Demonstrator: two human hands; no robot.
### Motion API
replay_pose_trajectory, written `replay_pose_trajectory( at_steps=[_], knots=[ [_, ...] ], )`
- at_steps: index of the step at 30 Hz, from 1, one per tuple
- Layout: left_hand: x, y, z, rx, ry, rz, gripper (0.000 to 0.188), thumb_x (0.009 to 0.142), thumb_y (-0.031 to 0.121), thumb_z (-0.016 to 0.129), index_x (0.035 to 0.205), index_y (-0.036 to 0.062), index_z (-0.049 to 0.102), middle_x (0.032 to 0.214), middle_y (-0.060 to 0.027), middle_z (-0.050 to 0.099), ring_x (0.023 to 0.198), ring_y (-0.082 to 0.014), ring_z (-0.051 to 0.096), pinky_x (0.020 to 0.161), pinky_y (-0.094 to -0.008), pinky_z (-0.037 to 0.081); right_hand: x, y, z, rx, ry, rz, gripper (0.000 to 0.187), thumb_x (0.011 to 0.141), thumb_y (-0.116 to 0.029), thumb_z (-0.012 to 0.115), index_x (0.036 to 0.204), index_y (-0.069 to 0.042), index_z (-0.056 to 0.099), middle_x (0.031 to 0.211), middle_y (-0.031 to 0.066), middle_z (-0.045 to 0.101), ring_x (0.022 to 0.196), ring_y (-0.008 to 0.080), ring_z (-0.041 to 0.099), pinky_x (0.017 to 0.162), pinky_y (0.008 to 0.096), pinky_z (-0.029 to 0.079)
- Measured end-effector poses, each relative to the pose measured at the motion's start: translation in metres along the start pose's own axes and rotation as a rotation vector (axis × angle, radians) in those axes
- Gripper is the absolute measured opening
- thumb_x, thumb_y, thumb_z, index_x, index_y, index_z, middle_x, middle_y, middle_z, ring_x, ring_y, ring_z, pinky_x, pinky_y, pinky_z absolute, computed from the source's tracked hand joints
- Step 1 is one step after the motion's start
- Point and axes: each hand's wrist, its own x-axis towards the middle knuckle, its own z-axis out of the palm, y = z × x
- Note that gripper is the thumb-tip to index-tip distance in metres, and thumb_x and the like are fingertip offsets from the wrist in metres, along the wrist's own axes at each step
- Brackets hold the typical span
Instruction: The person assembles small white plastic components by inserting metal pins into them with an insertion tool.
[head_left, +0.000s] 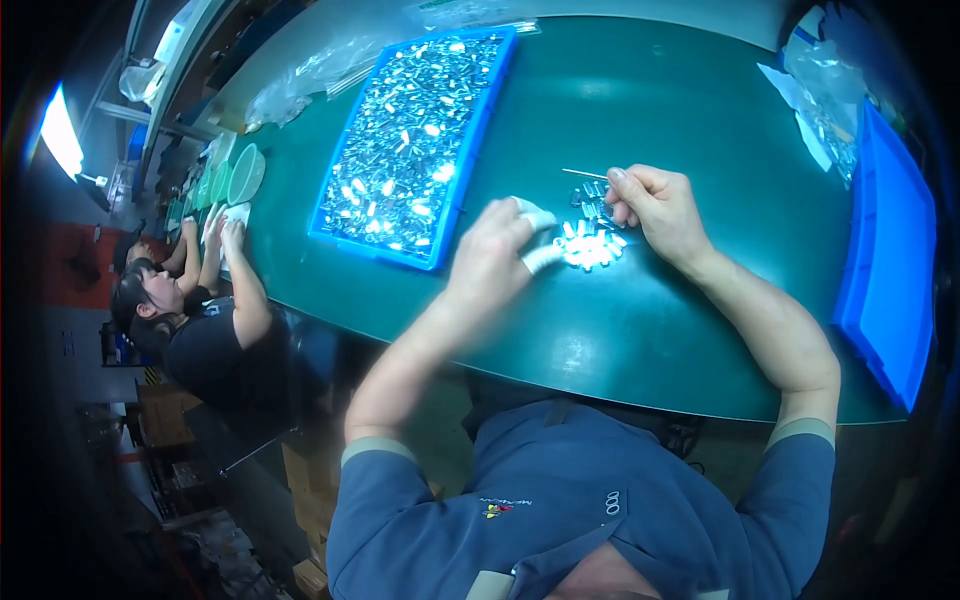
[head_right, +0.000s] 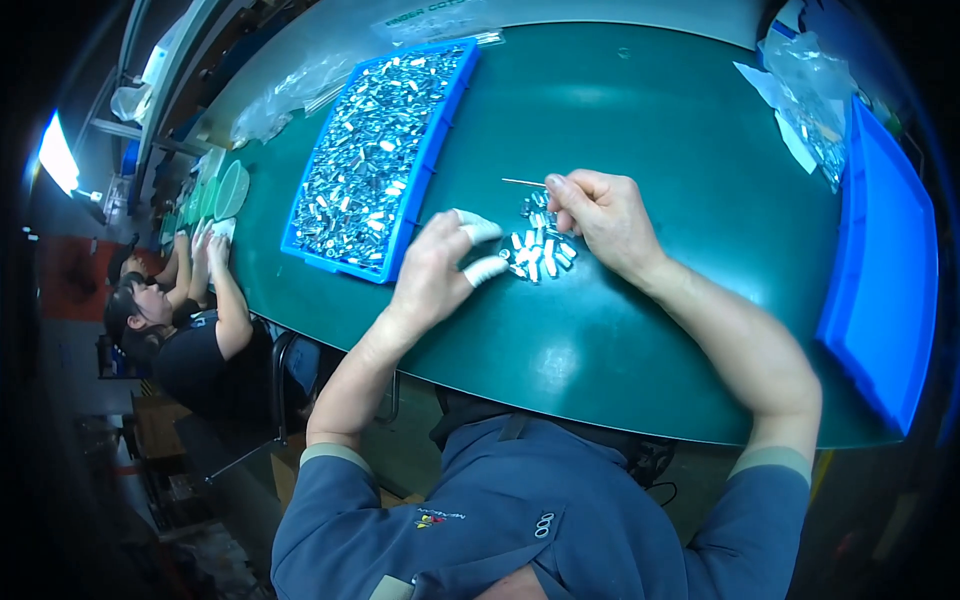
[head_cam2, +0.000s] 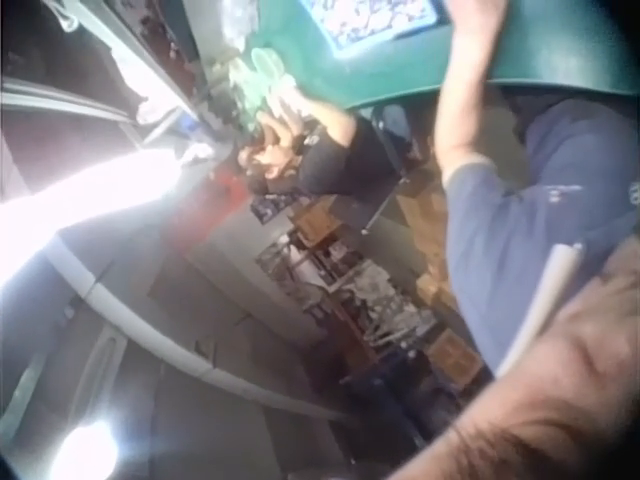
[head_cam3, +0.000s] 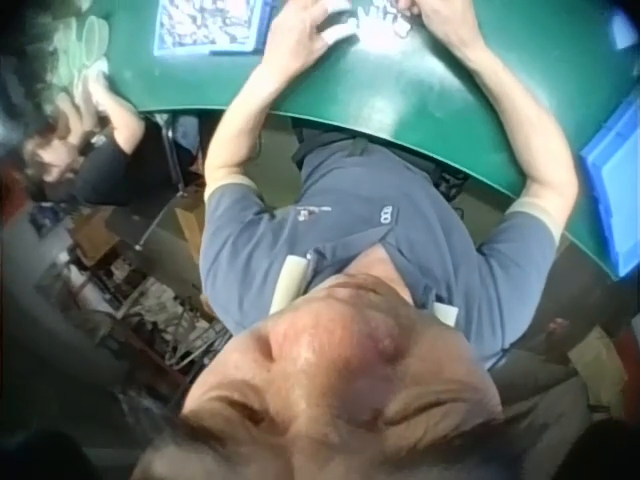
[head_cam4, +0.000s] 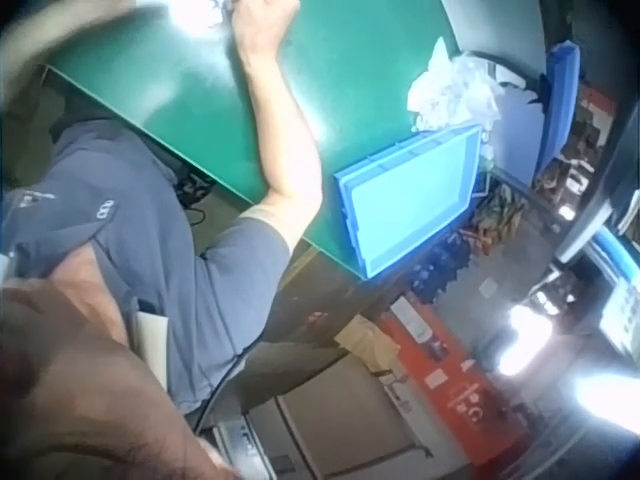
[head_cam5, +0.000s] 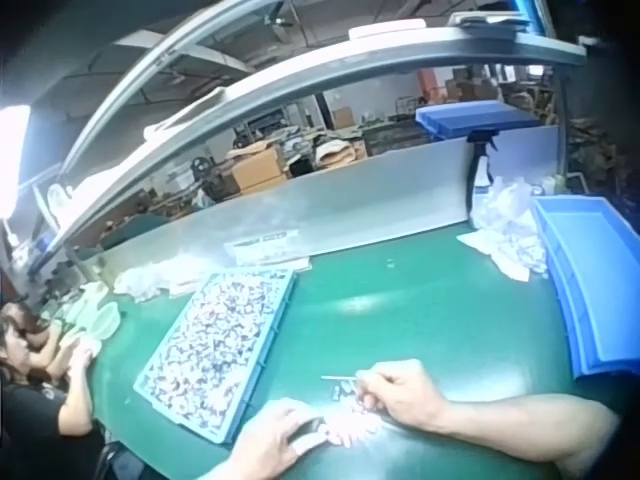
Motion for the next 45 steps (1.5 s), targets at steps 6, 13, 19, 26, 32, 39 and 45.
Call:
replay_pose_trajectory(
  at_steps=[6, 13, 19, 26, 32, 39, 45],
  knots=[
    [-0.006, -0.011, 0.014, -0.06, -0.058, 0.018, 0.027, 0.08, 0.01, 0.083, 0.104, 0.0028, 0.071, 0.099, -0.0104, 0.068, 0.086, -0.0247, 0.065, 0.077, -0.0363, 0.053, -0.002, -0.008, 0.0, -0.046, -0.032, -0.044, 0.035, 0.104, -0.029, 0.06, 0.082, -0.003, 0.069, 0.068, 0.0002, 0.064, 0.062, 0.0052, 0.054, 0.057, 0.0222, 0.041],
    [-0.007, -0.007, 0.021, -0.408, 0.113, -0.327, 0.019, 0.089, 0.004, 0.077, 0.105, -0.0006, 0.067, 0.101, -0.0082, 0.072, 0.086, -0.0122, 0.067, 0.076, -0.0279, 0.056, -0.013, -0.008, 0.006, -0.209, -0.201, -0.219, 0.028, 0.099, -0.017, 0.064, 0.078, 0.001, 0.068, 0.065, 0.0066, 0.063, 0.059, 0.014, 0.057, 0.055, 0.0324, 0.043],
    [-0.009, -0.018, 0.019, -0.34, 0.116, -0.162, 0.025, 0.083, 0.005, 0.082, 0.105, 0.0008, 0.07, 0.093, -0.008, 0.07, 0.078, -0.0148, 0.065, 0.07, -0.0281, 0.053, -0.012, -0.006, 0.009, -0.362, -0.217, -0.33, 0.022, 0.097, -0.014, 0.066, 0.081, 0.0, 0.069, 0.066, 0.0105, 0.064, 0.059, 0.0223, 0.06, 0.056, 0.0357, 0.045],
    [-0.008, -0.011, 0.019, -0.282, 0.127, -0.063, 0.025, 0.081, 0.007, 0.083, 0.102, 0.0024, 0.072, 0.091, -0.0088, 0.068, 0.078, -0.0189, 0.064, 0.068, -0.0299, 0.052, -0.014, -0.004, 0.016, -0.447, -0.151, -0.434, 0.014, 0.093, -0.013, 0.067, 0.086, -0.001, 0.071, 0.071, 0.013, 0.066, 0.066, 0.0289, 0.065, 0.06, 0.0401, 0.049],
    [-0.006, -0.004, 0.026, -0.269, 0.179, 0.057, 0.022, 0.078, 0.007, 0.082, 0.098, 0.0051, 0.072, 0.087, -0.0085, 0.072, 0.08, -0.0255, 0.066, 0.07, -0.0358, 0.052, -0.022, -0.002, 0.026, -0.444, -0.249, -0.375, 0.031, 0.098, -0.024, 0.064, 0.075, -0.004, 0.065, 0.068, 0.0139, 0.064, 0.062, 0.032, 0.064, 0.057, 0.0445, 0.047],
    [-0.005, -0.001, 0.021, -0.203, 0.211, 0.098, 0.021, 0.078, 0.007, 0.082, 0.096, 0.0044, 0.072, 0.088, -0.0088, 0.072, 0.079, -0.026, 0.066, 0.069, -0.0364, 0.052, -0.025, -0.007, 0.03, -0.305, -0.242, -0.126, 0.035, 0.101, -0.027, 0.061, 0.075, -0.004, 0.067, 0.063, 0.0082, 0.065, 0.055, 0.0226, 0.063, 0.053, 0.0379, 0.046],
    [0.0, -0.013, -0.019, 0.052, 0.3, 0.073, 0.018, 0.081, 0.008, 0.08, 0.095, 0.0047, 0.07, 0.089, -0.0108, 0.069, 0.082, -0.0305, 0.066, 0.073, -0.0404, 0.053, -0.022, -0.02, 0.011, -0.17, -0.06, -0.196, 0.032, 0.102, -0.02, 0.06, 0.078, 0.0, 0.068, 0.066, 0.0033, 0.065, 0.062, 0.0084, 0.057, 0.056, 0.0279, 0.044]
  ],
)
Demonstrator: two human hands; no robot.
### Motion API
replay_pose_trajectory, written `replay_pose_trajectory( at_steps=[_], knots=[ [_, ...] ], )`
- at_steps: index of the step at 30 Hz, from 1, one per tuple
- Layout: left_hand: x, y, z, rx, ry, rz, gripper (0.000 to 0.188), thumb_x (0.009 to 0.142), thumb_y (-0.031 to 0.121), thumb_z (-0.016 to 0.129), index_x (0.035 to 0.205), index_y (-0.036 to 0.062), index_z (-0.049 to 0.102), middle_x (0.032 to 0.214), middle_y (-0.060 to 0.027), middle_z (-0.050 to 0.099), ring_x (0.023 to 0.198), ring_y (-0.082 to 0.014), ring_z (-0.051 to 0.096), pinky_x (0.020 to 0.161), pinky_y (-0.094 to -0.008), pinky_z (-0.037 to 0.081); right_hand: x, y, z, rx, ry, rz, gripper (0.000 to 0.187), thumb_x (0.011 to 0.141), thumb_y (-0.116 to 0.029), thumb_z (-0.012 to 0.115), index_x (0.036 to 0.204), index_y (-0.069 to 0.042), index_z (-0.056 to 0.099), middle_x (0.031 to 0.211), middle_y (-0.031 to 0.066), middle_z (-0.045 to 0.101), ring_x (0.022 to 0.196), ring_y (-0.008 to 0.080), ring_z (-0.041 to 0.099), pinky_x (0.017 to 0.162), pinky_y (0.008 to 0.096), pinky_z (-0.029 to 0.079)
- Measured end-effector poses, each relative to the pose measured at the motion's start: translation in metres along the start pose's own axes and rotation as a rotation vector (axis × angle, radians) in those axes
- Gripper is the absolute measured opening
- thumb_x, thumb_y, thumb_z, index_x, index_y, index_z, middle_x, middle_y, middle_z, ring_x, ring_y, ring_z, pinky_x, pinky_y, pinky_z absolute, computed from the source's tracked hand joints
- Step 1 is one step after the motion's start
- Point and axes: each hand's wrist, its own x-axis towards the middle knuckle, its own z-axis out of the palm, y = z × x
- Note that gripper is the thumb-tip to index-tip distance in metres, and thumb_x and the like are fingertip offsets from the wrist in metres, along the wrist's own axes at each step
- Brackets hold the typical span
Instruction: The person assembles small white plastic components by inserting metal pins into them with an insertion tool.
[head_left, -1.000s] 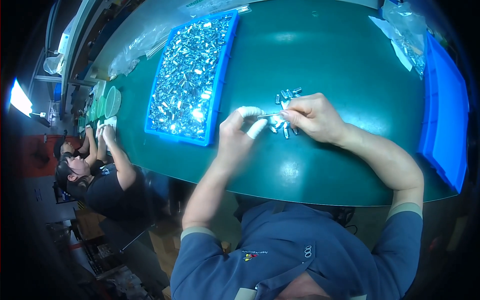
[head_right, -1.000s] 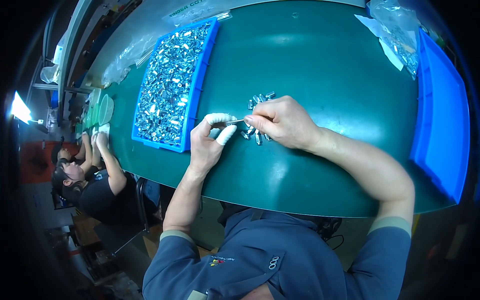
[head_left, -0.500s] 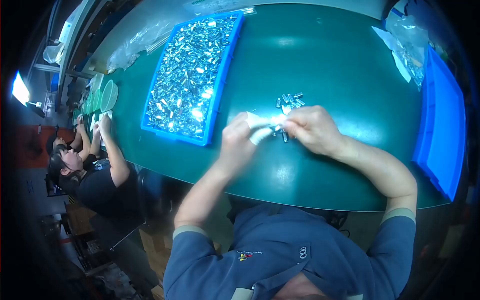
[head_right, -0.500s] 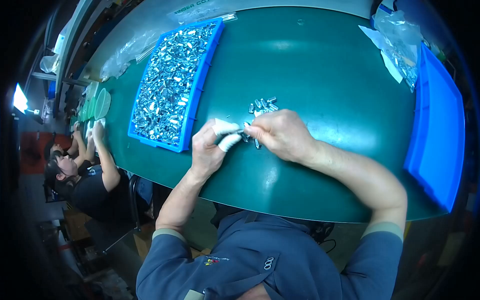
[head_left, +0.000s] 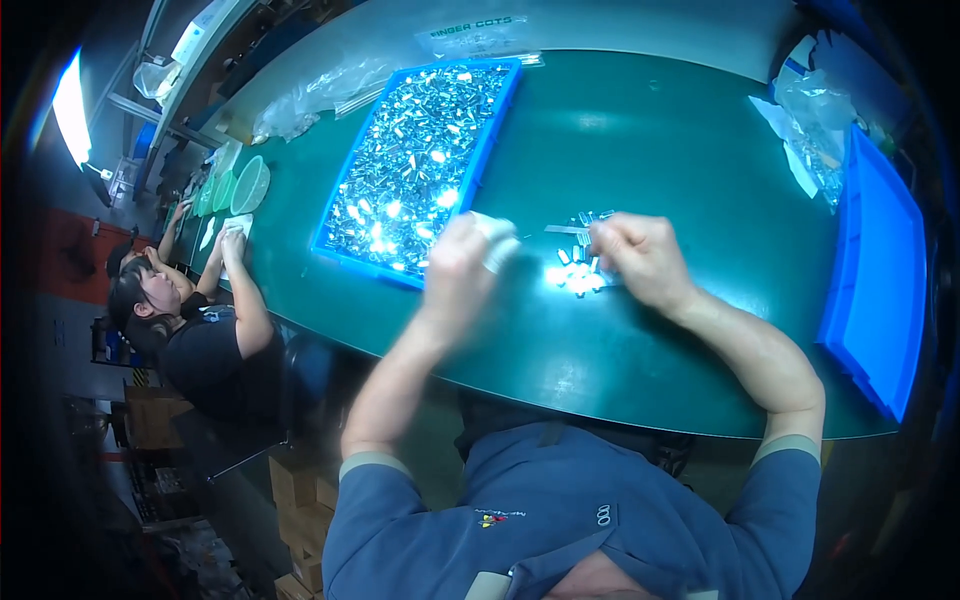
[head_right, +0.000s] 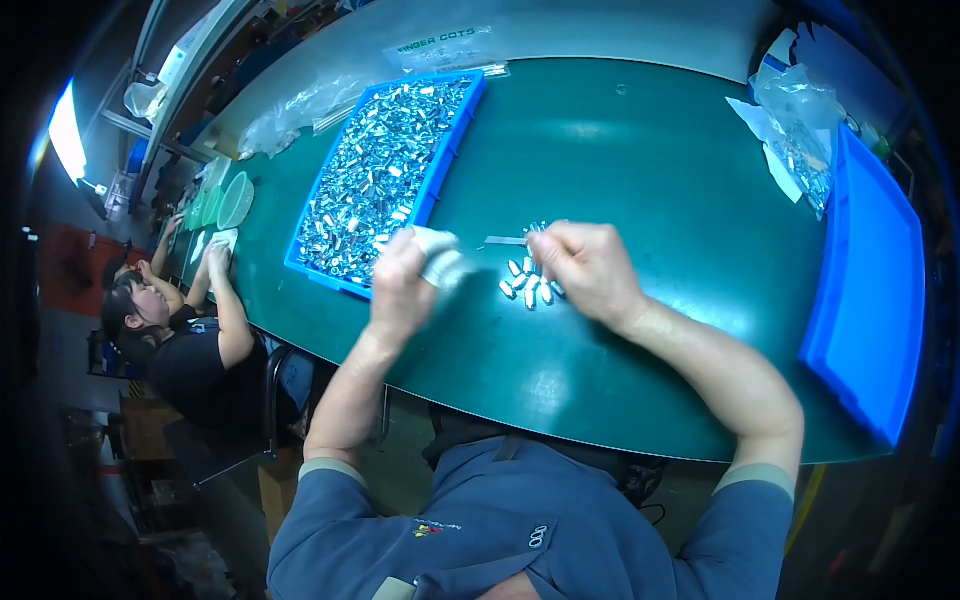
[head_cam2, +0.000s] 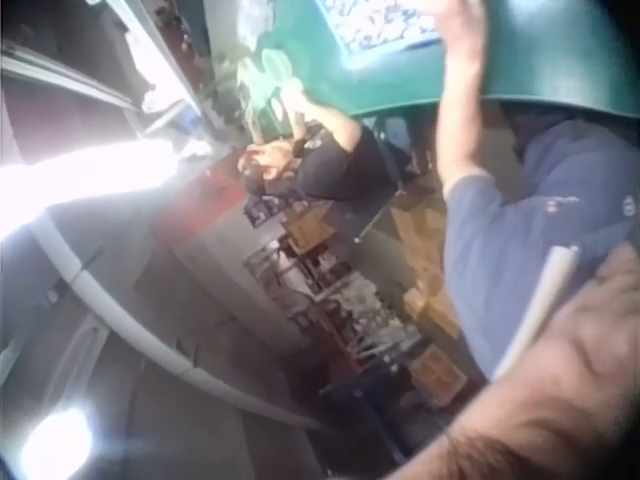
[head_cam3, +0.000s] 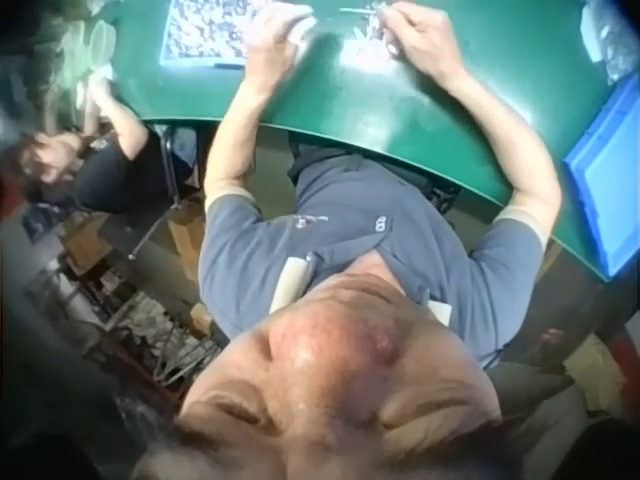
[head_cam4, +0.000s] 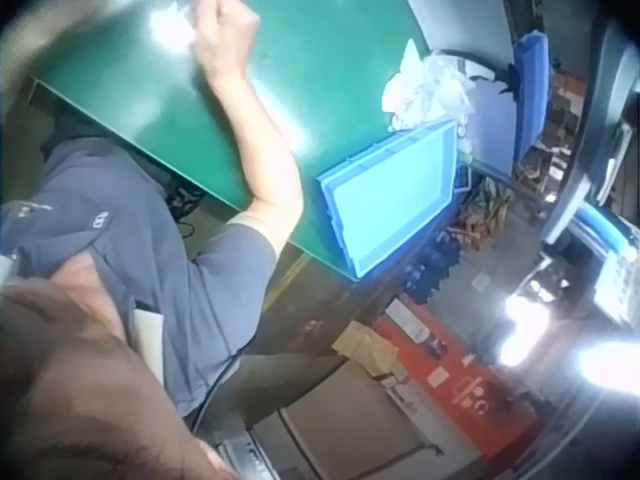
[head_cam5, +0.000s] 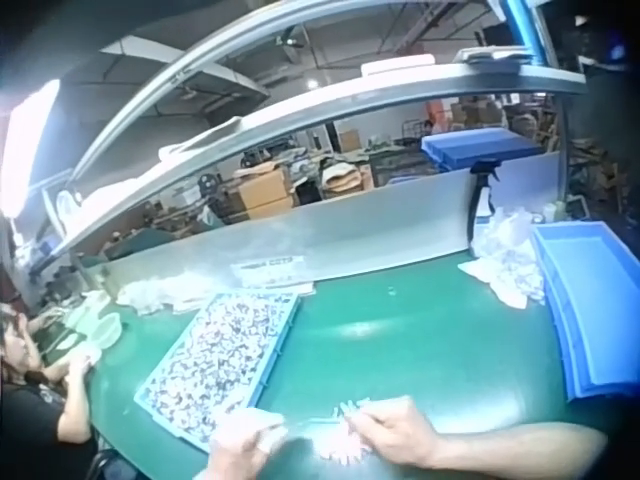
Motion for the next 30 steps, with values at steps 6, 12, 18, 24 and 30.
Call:
replay_pose_trajectory(
  at_steps=[6, 12, 18, 24, 30],
  knots=[
    [0.033, -0.086, -0.056, 0.363, 0.152, -0.2, 0.016, 0.083, 0.005, 0.078, 0.098, 0.0039, 0.072, 0.092, -0.0131, 0.069, 0.087, -0.0291, 0.067, 0.078, -0.04, 0.053, 0.018, 0.023, -0.012, 0.076, 0.147, 0.074, 0.037, 0.104, -0.031, 0.058, 0.082, -0.003, 0.068, 0.064, 0.0003, 0.062, 0.058, 0.0046, 0.05, 0.053, 0.0231, 0.038],
    [0.032, -0.064, -0.021, 0.191, 0.013, -0.029, 0.022, 0.082, 0.008, 0.077, 0.103, 0.0052, 0.071, 0.099, -0.0141, 0.069, 0.098, -0.0343, 0.066, 0.086, -0.0432, 0.053, 0.019, 0.028, -0.015, 0.062, 0.166, 0.119, 0.037, 0.104, -0.031, 0.058, 0.081, -0.003, 0.068, 0.064, 0.0001, 0.062, 0.058, 0.0045, 0.05, 0.053, 0.0229, 0.037],
    [0.003, 0.021, 0.015, -0.127, -0.428, -0.02, 0.024, 0.078, 0.009, 0.081, 0.1, 0.0041, 0.072, 0.098, -0.012, 0.067, 0.094, -0.0319, 0.064, 0.081, -0.0416, 0.053, 0.022, 0.029, -0.017, 0.068, 0.183, 0.089, 0.038, 0.104, -0.031, 0.059, 0.08, -0.003, 0.068, 0.065, -0.0002, 0.062, 0.058, 0.0047, 0.048, 0.052, 0.0243, 0.036],
    [-0.012, 0.013, 0.023, -0.176, -0.36, -0.059, 0.02, 0.08, 0.005, 0.082, 0.093, 0.0028, 0.067, 0.096, -0.0098, 0.069, 0.088, -0.0264, 0.067, 0.077, -0.0355, 0.054, 0.02, 0.022, -0.017, 0.088, 0.103, 0.105, 0.036, 0.103, -0.029, 0.059, 0.082, -0.002, 0.069, 0.066, 0.0003, 0.063, 0.06, 0.0057, 0.051, 0.054, 0.0245, 0.038],
    [-0.009, -0.003, 0.028, -0.841, -0.14, -0.753, 0.02, 0.095, 0.007, 0.07, 0.114, 0.0029, 0.065, 0.1, -0.0076, 0.071, 0.087, -0.0127, 0.067, 0.079, -0.0267, 0.054, 0.011, 0.012, -0.005, 0.073, -0.096, 0.012, 0.03, 0.102, -0.021, 0.062, 0.082, 0.0, 0.069, 0.065, 0.0041, 0.064, 0.061, 0.009, 0.055, 0.055, 0.0294, 0.043]
  ],
)
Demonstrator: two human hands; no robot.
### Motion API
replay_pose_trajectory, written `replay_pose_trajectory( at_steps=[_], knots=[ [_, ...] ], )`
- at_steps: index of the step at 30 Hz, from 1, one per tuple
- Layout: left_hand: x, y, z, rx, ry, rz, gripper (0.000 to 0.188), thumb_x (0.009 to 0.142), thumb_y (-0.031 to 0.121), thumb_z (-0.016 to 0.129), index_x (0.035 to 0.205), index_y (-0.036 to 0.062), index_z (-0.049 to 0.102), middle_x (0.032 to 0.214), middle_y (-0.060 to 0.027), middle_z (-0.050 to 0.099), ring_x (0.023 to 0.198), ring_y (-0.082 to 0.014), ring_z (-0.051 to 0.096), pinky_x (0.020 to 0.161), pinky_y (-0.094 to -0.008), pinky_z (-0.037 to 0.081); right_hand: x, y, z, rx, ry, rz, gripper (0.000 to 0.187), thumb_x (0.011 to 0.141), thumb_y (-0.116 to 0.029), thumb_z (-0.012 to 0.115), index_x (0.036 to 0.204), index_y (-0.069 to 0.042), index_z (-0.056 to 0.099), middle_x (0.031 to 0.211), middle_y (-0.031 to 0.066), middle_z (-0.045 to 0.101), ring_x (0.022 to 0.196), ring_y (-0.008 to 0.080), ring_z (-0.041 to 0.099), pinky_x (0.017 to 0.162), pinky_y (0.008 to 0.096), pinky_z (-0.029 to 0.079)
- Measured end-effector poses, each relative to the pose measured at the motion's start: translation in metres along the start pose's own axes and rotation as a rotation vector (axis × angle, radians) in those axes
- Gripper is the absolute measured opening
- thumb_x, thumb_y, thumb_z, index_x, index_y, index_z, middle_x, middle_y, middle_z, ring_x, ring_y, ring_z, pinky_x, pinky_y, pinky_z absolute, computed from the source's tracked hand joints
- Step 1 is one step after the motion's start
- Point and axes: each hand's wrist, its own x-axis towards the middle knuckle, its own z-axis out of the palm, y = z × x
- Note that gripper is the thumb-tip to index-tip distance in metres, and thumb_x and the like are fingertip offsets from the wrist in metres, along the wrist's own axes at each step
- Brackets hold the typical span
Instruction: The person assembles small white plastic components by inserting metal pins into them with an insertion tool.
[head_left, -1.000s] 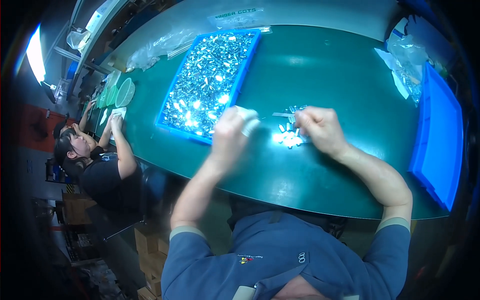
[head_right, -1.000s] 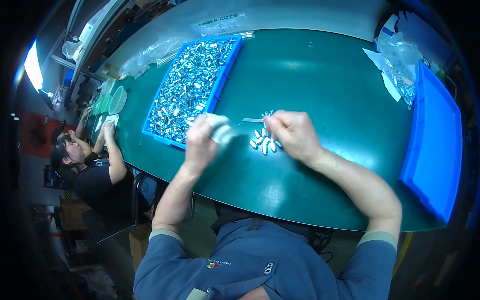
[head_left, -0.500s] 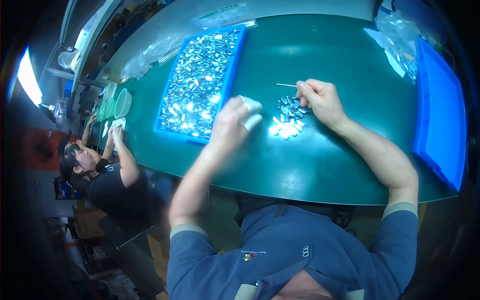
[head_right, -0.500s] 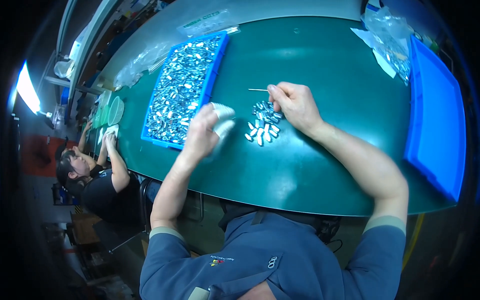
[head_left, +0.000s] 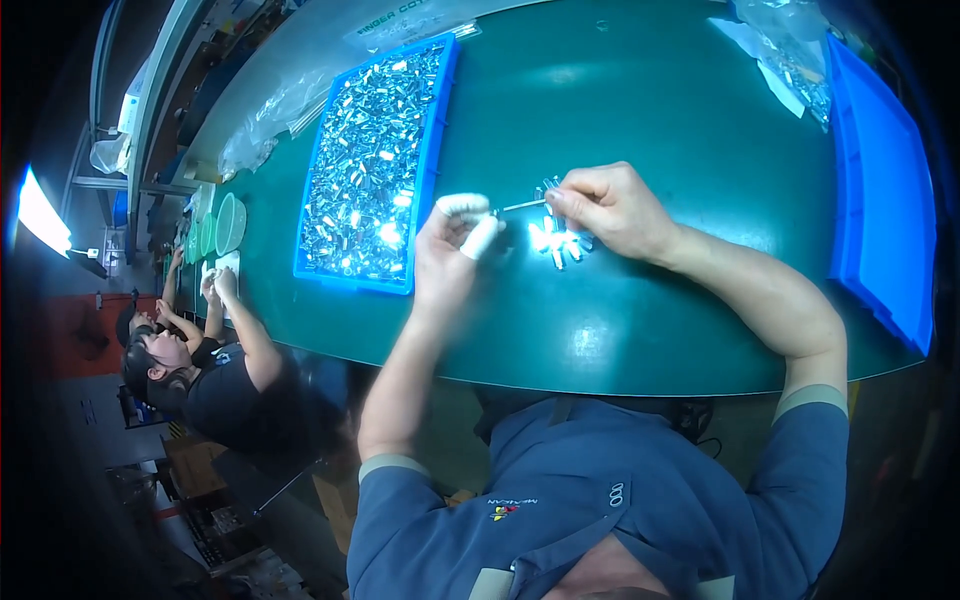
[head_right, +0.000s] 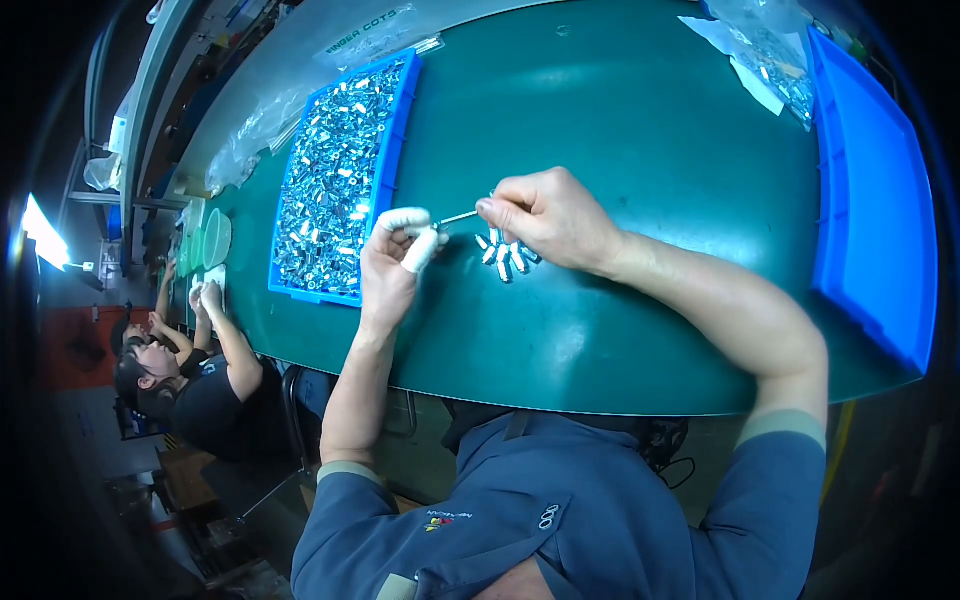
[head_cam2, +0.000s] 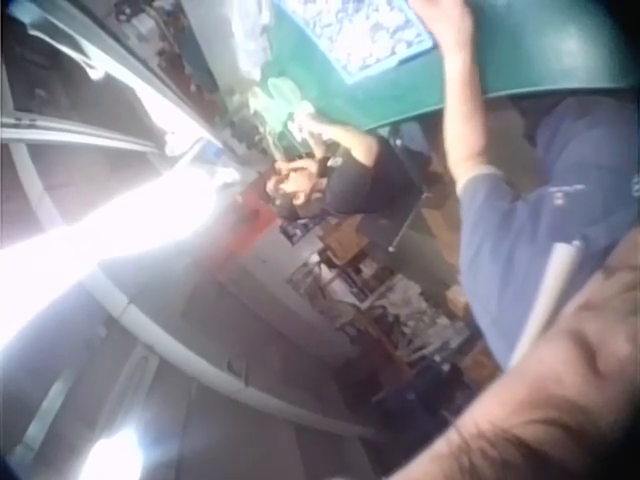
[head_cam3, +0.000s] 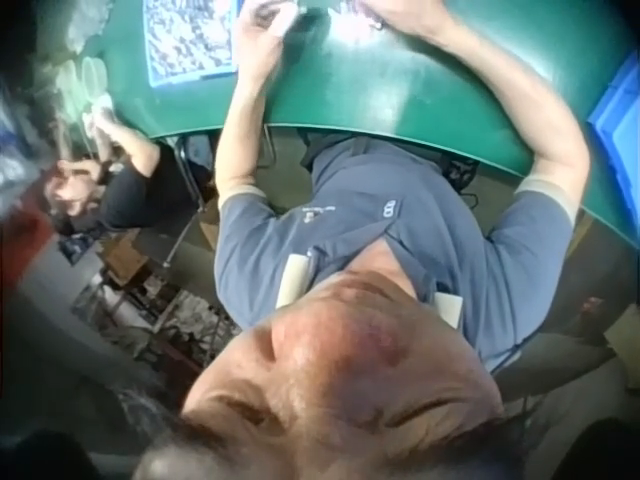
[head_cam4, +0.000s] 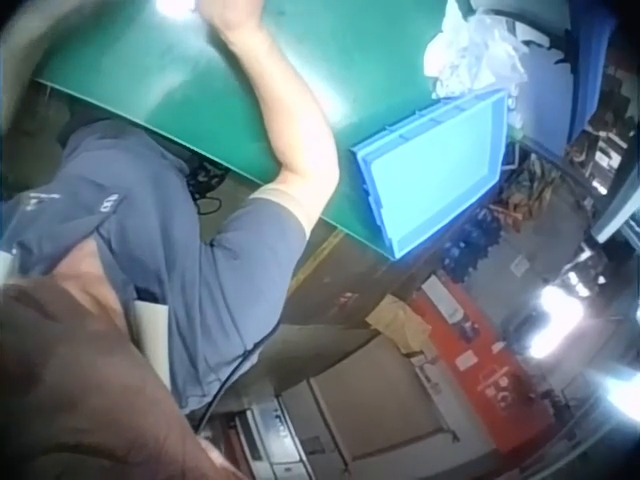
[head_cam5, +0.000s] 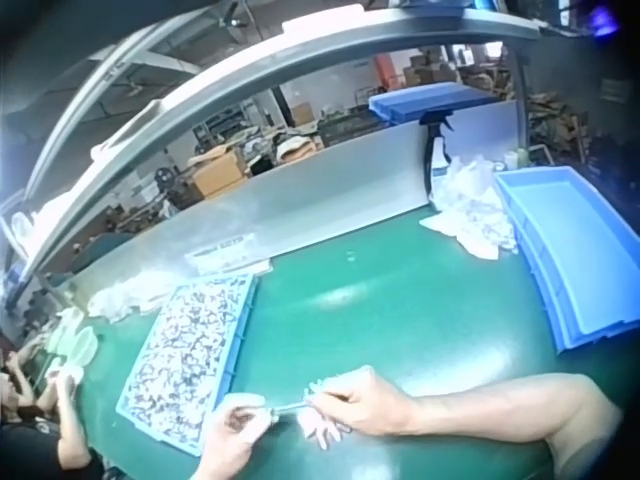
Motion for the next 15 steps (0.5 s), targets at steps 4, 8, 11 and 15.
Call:
replay_pose_trajectory(
  at_steps=[4, 8, 11, 15],
  knots=[
    [0.013, -0.006, 0.004, -0.266, -0.038, -0.102, 0.029, 0.098, 0.009, 0.066, 0.126, 0.0041, 0.062, 0.106, -0.0125, 0.072, 0.089, -0.0156, 0.069, 0.084, -0.0306, 0.055, -0.004, 0.001, 0.0, -0.143, -0.034, -0.167, 0.029, 0.101, -0.02, 0.062, 0.082, 0.0, 0.069, 0.066, 0.0065, 0.064, 0.061, 0.0139, 0.057, 0.056, 0.0326, 0.044],
    [0.012, -0.012, 0.007, -0.375, -0.036, -0.094, 0.027, 0.1, 0.009, 0.064, 0.126, 0.0048, 0.061, 0.107, -0.0147, 0.073, 0.092, -0.0197, 0.072, 0.083, -0.0311, 0.057, -0.003, 0.0, 0.003, -0.217, 0.044, -0.217, 0.028, 0.101, -0.019, 0.063, 0.082, 0.001, 0.069, 0.068, 0.0065, 0.065, 0.06, 0.014, 0.058, 0.055, 0.0324, 0.044],
    [0.011, -0.015, 0.01, -0.436, -0.056, -0.094, 0.024, 0.1, 0.009, 0.064, 0.123, 0.0058, 0.06, 0.106, -0.0158, 0.073, 0.094, -0.0237, 0.073, 0.081, -0.0304, 0.059, -0.002, 0.001, 0.002, -0.106, 0.115, -0.113, 0.026, 0.101, -0.018, 0.062, 0.084, 0.001, 0.07, 0.068, 0.0071, 0.064, 0.06, 0.0143, 0.058, 0.054, 0.0321, 0.044],
    [0.01, -0.018, 0.01, -0.474, -0.043, -0.101, 0.018, 0.1, 0.009, 0.064, 0.117, 0.0068, 0.06, 0.107, -0.0163, 0.073, 0.094, -0.0259, 0.074, 0.079, -0.029, 0.059, -0.002, 0.002, 0.002, -0.154, 0.078, -0.144, 0.024, 0.1, -0.017, 0.063, 0.085, 0.0, 0.07, 0.071, 0.0077, 0.066, 0.061, 0.0138, 0.06, 0.054, 0.0308, 0.044]
  ],
)
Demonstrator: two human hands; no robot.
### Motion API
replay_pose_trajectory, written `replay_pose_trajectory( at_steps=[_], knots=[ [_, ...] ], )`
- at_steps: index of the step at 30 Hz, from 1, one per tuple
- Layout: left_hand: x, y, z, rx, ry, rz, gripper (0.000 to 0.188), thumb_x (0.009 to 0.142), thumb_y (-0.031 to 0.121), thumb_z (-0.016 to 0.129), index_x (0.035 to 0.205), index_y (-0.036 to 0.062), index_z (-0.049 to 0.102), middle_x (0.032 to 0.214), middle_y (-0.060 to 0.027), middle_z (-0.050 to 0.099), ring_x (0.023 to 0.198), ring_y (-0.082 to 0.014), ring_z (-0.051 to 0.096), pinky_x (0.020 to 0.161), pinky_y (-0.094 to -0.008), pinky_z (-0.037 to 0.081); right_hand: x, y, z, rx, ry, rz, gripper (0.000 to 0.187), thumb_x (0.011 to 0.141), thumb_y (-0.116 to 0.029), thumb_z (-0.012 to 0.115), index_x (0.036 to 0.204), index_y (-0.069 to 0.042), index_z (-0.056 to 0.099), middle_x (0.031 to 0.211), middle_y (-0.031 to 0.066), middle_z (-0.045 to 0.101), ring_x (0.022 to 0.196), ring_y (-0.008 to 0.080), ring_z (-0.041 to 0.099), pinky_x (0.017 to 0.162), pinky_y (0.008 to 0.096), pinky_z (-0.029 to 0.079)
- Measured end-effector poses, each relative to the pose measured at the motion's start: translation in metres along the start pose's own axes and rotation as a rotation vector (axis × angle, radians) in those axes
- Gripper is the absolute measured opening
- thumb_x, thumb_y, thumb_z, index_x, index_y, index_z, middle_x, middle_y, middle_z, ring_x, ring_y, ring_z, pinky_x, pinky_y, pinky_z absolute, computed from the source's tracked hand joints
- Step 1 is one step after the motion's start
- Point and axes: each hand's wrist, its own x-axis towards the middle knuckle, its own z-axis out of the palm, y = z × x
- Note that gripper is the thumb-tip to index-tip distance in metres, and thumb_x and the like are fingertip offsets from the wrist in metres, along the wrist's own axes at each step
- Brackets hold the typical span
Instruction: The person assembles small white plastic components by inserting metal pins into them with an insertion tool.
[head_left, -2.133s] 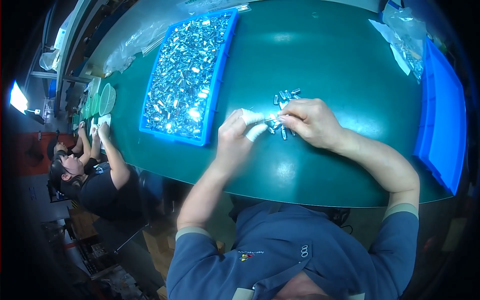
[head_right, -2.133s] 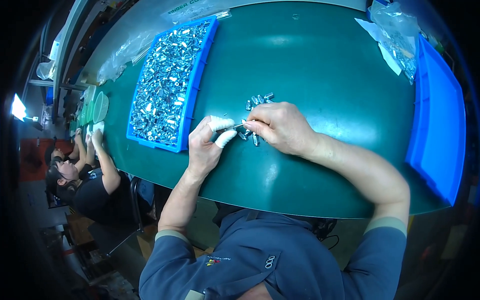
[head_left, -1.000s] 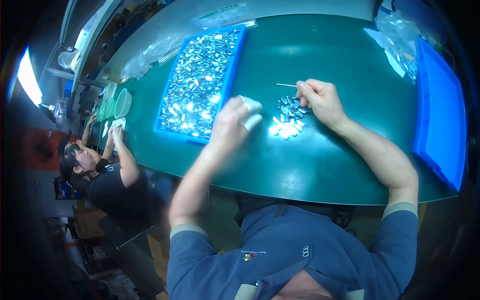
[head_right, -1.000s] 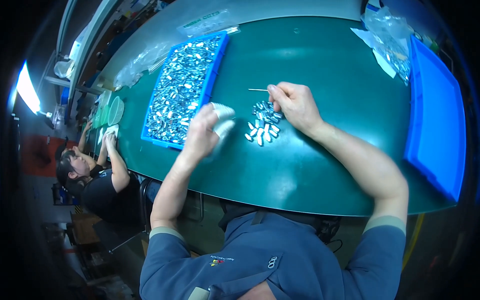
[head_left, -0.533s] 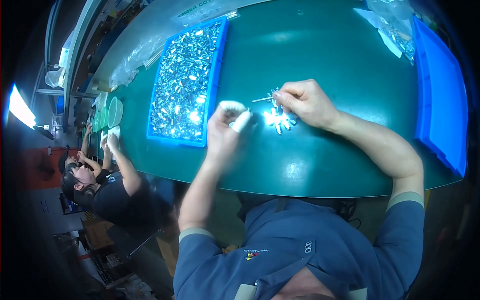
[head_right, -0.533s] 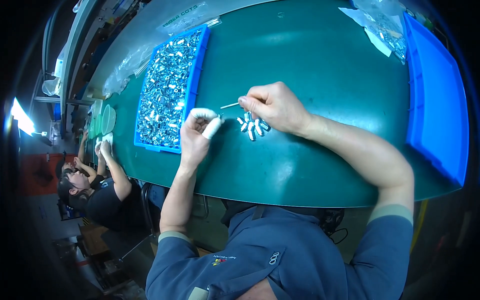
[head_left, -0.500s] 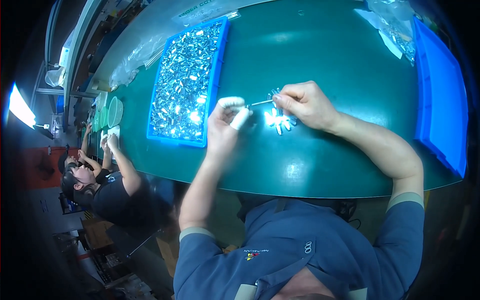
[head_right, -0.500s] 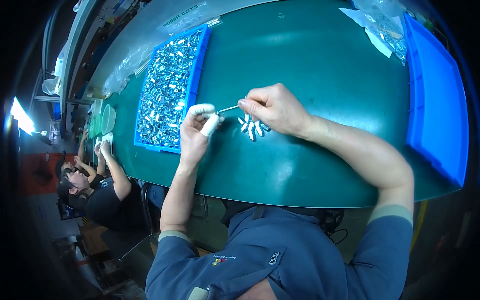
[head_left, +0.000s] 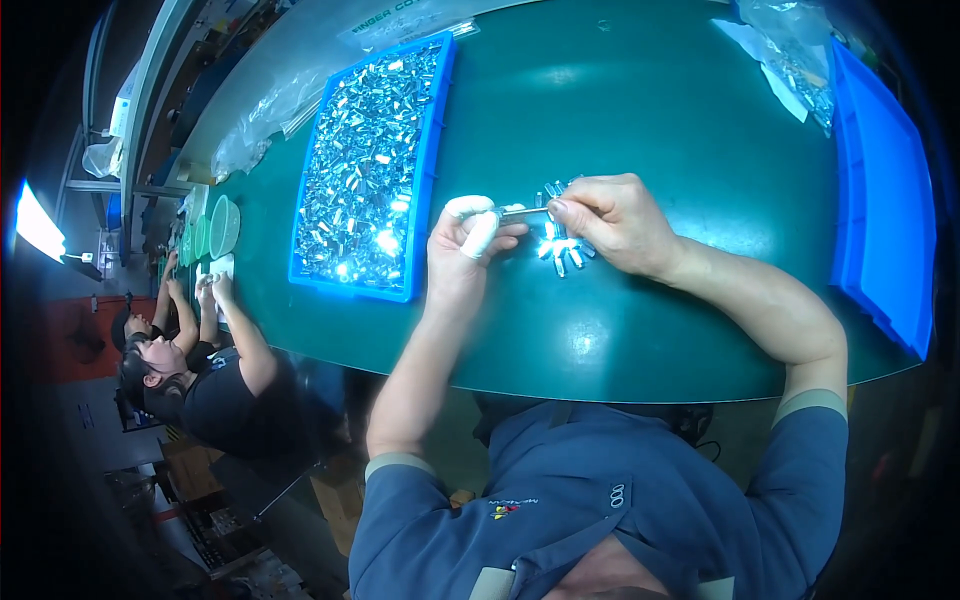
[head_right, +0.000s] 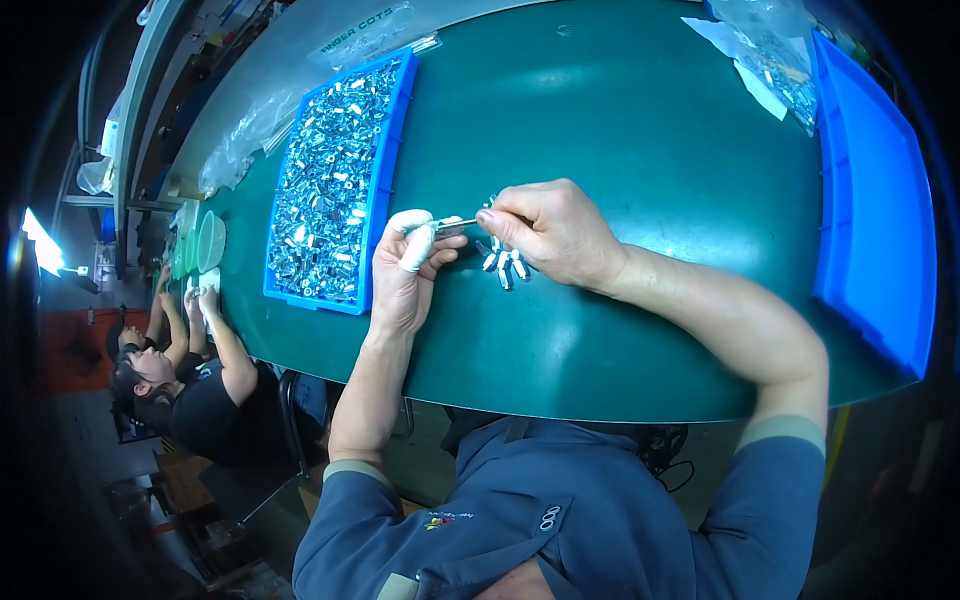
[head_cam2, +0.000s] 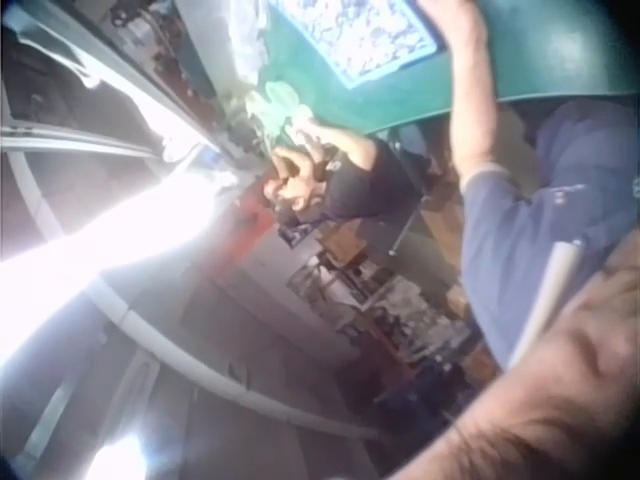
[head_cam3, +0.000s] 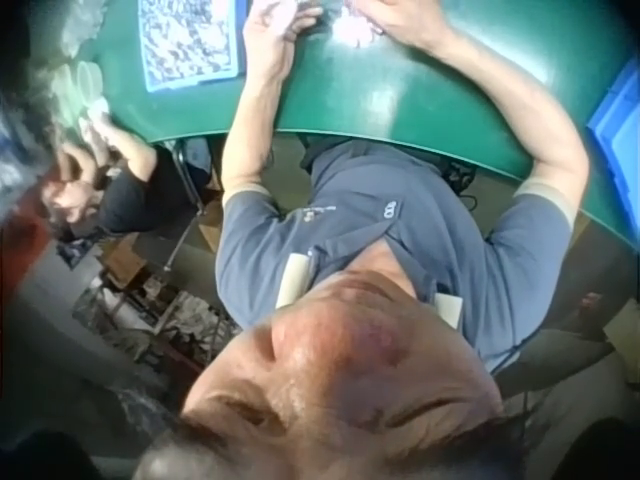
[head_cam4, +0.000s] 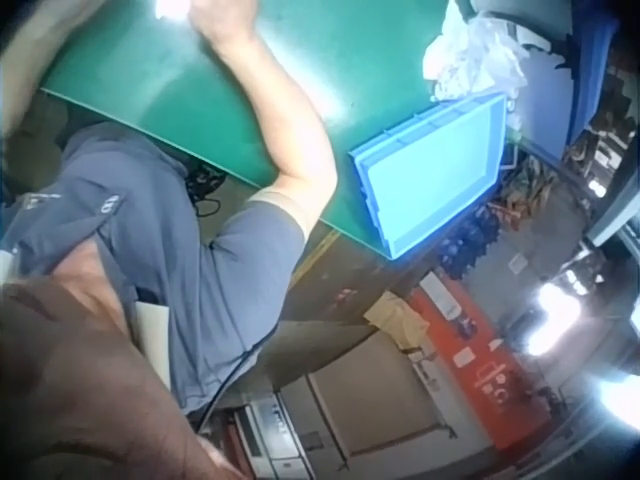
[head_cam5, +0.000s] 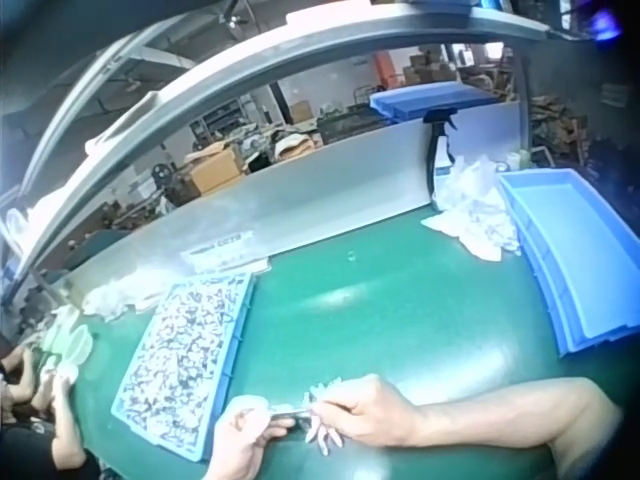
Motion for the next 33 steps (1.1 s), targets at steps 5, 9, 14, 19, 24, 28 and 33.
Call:
replay_pose_trajectory(
  at_steps=[5, 9, 14, 19, 24, 28, 33],
  knots=[
    [-0.003, -0.003, 0.002, -0.035, -0.036, 0.021, 0.021, 0.098, 0.013, 0.068, 0.116, 0.0055, 0.059, 0.107, -0.0188, 0.073, 0.095, -0.0265, 0.075, 0.076, -0.0271, 0.061, 0.0, 0.001, 0.001, -0.051, -0.027, 0.026, 0.021, 0.1, -0.014, 0.062, 0.086, 0.0, 0.07, 0.074, 0.0079, 0.067, 0.062, 0.0145, 0.061, 0.056, 0.0302, 0.045],
    [-0.006, -0.006, 0.006, 0.069, -0.035, 0.037, 0.018, 0.098, 0.01, 0.068, 0.113, 0.0058, 0.06, 0.103, -0.0146, 0.073, 0.093, -0.0228, 0.074, 0.079, -0.0287, 0.06, -0.001, 0.001, 0.007, -0.02, 0.031, -0.032, 0.019, 0.099, -0.014, 0.062, 0.089, 0.0, 0.07, 0.075, 0.008, 0.067, 0.065, 0.0149, 0.063, 0.058, 0.0304, 0.047],
    [-0.007, -0.007, 0.01, 0.143, -0.03, 0.092, 0.017, 0.095, 0.004, 0.07, 0.109, 0.0058, 0.061, 0.096, -0.0093, 0.071, 0.088, -0.0173, 0.071, 0.081, -0.0302, 0.059, -0.001, 0.002, 0.006, -0.034, 0.035, -0.069, 0.021, 0.1, -0.015, 0.062, 0.088, 0.0, 0.07, 0.072, 0.008, 0.067, 0.065, 0.0144, 0.064, 0.059, 0.0307, 0.049],
    [-0.01, -0.009, 0.02, 0.188, -0.061, 0.094, 0.018, 0.093, 0.0, 0.07, 0.108, 0.0042, 0.061, 0.099, -0.0085, 0.07, 0.09, -0.0162, 0.07, 0.08, -0.0296, 0.058, -0.005, -0.009, 0.01, 0.1, -0.166, 0.179, 0.032, 0.104, -0.022, 0.059, 0.084, 0.0, 0.07, 0.065, 0.0078, 0.064, 0.059, 0.0128, 0.061, 0.054, 0.03, 0.047],
    [-0.013, -0.007, 0.022, 0.213, -0.044, 0.1, 0.019, 0.092, 0.0, 0.071, 0.108, 0.0036, 0.061, 0.1, -0.0082, 0.07, 0.092, -0.0155, 0.07, 0.075, -0.0283, 0.057, -0.006, -0.004, 0.014, 0.19, -0.134, 0.273, 0.037, 0.105, -0.027, 0.058, 0.083, 0.0, 0.07, 0.066, 0.004, 0.063, 0.06, 0.0092, 0.058, 0.053, 0.0274, 0.045],
    [-0.022, 0.004, 0.023, 0.313, -0.05, 0.174, 0.016, 0.093, 0.003, 0.072, 0.106, 0.0037, 0.061, 0.101, -0.0079, 0.07, 0.091, -0.0145, 0.069, 0.074, -0.0277, 0.056, -0.011, -0.011, 0.013, 0.322, -0.143, 0.374, 0.04, 0.105, -0.031, 0.058, 0.082, -0.002, 0.07, 0.067, 0.0017, 0.063, 0.06, 0.0074, 0.055, 0.054, 0.0247, 0.043],
    [-0.02, 0.037, -0.008, 0.632, 0.13, 0.443, 0.014, 0.093, 0.002, 0.071, 0.105, 0.0029, 0.063, 0.101, -0.0072, 0.07, 0.094, -0.015, 0.068, 0.083, -0.0286, 0.054, -0.002, 0.008, -0.002, 0.327, 0.035, 0.331, 0.042, 0.106, -0.035, 0.056, 0.081, -0.003, 0.069, 0.067, 0.0014, 0.063, 0.06, 0.0059, 0.052, 0.056, 0.0222, 0.041]
  ],
)
